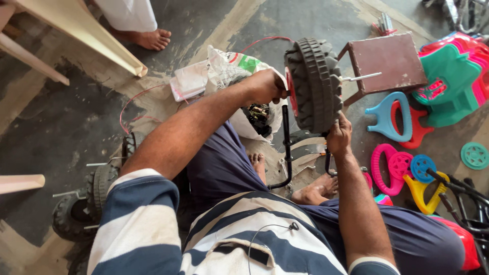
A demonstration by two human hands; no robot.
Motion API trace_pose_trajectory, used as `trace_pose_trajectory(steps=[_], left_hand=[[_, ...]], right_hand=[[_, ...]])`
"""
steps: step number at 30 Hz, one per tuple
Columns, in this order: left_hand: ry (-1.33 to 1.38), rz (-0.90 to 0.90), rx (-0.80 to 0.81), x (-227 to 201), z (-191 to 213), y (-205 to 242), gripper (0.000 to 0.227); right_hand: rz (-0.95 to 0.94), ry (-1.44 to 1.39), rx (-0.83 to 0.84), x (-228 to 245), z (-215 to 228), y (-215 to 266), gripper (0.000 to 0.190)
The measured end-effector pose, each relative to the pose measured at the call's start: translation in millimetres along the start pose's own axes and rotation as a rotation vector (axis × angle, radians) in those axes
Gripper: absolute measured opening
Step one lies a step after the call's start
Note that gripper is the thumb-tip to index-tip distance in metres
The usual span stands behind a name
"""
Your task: The person assembles toy wheels by inserting a metal axle into a tire, attaching a red plastic hub cap, and securing it with a nut. The person repeats this process for multiple wheels, retrieving parts from a nearby bag.
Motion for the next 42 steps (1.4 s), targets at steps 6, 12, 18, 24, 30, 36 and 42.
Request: trace_pose_trajectory(steps=[6,12,18,24,30,36,42], left_hand=[[-0.019,0.050,0.007,17.4,6.6,5.7,0.018],[0.097,0.175,0.008,29.6,5.4,14.8,0.021],[0.064,0.086,0.021,24.8,2.6,10.1,0.021],[0.059,0.152,0.041,19.5,2.7,15.1,0.021],[0.124,0.090,0.067,18.8,1.9,14.9,0.022],[0.168,0.088,0.112,18.0,4.4,16.7,0.021],[0.123,0.104,0.104,18.8,6.6,18.0,0.022]], right_hand=[[-0.204,-0.068,-0.065,-31.1,0.2,2.7,0.028],[-0.153,0.077,0.000,11.6,-13.9,0.8,0.035],[-0.122,0.136,0.007,33.8,-16.5,-2.8,0.042],[-0.113,0.115,0.018,24.5,-14.5,-2.2,0.047],[-0.094,0.148,0.030,37.0,-16.1,-2.2,0.048],[-0.150,0.185,0.009,42.1,-16.8,-3.8,0.051],[-0.144,0.188,0.035,38.0,-19.5,-2.5,0.055]])
Point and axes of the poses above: each hand's wrist, its own y-axis away from the middle knuckle, its own z-axis out of the back of the hand, x = y × z, the point moved 10 cm from there along -y, towards the middle knuckle, and after that the axes turned 3 degrees about z, right-handed, at the moved point
